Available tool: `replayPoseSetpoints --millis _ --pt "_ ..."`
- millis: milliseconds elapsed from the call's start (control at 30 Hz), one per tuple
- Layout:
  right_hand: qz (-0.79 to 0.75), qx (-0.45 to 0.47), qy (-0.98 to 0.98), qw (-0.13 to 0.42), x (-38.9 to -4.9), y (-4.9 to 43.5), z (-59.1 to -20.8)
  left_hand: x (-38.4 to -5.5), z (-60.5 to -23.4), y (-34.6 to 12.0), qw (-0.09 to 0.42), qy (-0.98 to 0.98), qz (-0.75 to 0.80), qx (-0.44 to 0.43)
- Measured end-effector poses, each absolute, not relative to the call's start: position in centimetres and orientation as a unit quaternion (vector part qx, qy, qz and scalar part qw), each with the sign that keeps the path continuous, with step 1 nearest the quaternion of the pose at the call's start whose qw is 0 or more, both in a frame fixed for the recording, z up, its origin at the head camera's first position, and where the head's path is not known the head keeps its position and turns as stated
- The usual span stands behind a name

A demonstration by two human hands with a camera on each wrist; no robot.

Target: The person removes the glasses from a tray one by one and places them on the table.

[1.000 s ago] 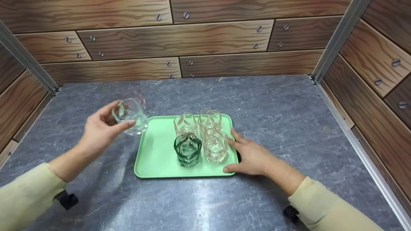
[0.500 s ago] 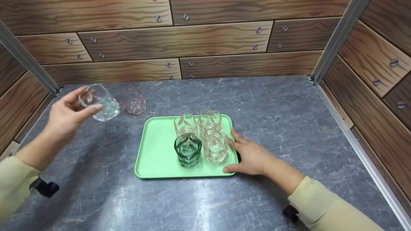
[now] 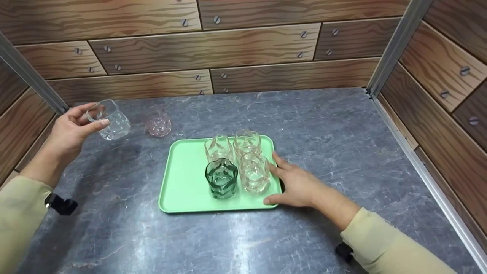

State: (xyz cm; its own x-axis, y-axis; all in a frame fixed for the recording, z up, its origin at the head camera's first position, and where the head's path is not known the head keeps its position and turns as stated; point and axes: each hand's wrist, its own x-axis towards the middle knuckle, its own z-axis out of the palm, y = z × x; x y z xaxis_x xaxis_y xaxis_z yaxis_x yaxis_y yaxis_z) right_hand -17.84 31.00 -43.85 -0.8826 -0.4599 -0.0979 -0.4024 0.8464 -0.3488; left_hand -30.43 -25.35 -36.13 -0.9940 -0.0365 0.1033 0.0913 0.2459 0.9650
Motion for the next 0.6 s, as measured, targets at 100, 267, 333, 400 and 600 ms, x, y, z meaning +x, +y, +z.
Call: replayPoseSetpoints --millis 100,267,333,400,600 --pt "-0.162 -0.227 0.956 0.089 -17.8 30.9 -43.7 -31.2 -36.8 -25.6 0.048 -0.792 -0.609 -0.013" --pt "-0.161 -0.227 0.956 0.087 -17.7 31.0 -43.7 -32.3 -38.0 -25.5 0.041 -0.791 -0.611 -0.003" --pt "-0.160 -0.225 0.957 0.088 -17.8 31.0 -43.7 -32.8 -38.4 -25.4 0.042 -0.790 -0.612 0.003" --pt "-0.160 -0.223 0.957 0.090 -17.8 31.0 -43.8 -33.2 -38.8 -25.4 0.042 -0.790 -0.612 0.013" --pt "-0.160 -0.223 0.957 0.088 -17.9 31.1 -44.0 -34.4 -40.1 -25.0 0.047 -0.760 -0.647 0.048"
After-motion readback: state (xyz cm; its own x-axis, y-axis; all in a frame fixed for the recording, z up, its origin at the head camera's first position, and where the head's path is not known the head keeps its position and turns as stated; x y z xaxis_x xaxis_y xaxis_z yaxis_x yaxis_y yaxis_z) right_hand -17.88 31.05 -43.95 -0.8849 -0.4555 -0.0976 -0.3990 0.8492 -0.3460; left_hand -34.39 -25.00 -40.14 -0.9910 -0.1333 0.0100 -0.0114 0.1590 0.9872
